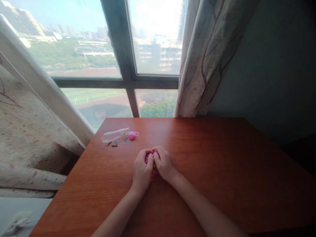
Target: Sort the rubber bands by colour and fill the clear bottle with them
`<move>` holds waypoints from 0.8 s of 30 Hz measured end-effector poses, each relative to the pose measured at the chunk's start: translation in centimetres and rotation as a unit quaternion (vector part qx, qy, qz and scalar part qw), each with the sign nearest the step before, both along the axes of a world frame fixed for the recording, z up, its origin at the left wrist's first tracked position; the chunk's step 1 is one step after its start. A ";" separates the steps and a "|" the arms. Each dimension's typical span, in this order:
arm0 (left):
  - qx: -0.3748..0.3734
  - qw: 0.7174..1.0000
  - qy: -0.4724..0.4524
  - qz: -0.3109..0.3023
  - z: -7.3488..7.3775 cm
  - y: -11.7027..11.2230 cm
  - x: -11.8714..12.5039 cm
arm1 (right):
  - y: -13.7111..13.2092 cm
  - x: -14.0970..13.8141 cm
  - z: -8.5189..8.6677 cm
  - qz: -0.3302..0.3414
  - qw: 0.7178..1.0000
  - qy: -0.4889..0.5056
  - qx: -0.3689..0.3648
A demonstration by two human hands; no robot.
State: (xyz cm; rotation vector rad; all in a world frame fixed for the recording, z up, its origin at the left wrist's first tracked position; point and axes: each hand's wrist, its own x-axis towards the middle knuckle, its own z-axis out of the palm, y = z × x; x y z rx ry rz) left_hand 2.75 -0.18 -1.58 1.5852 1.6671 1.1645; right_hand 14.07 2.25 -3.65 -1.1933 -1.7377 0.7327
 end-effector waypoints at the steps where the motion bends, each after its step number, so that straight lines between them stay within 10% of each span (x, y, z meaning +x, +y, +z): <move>1: 0.001 1.000 -0.004 -0.003 0.0 0.0 0.4 | -0.2 0.4 0.0 -0.004 1.000 0.009 -0.003; 11: 0.016 0.997 -0.042 -0.064 0.2 0.2 4.4 | -1.3 4.0 0.5 -0.062 0.995 0.073 -0.003; 24: 0.066 0.984 0.006 -0.167 0.5 -1.0 1.2 | -2.5 5.0 0.7 -0.064 0.997 0.049 0.013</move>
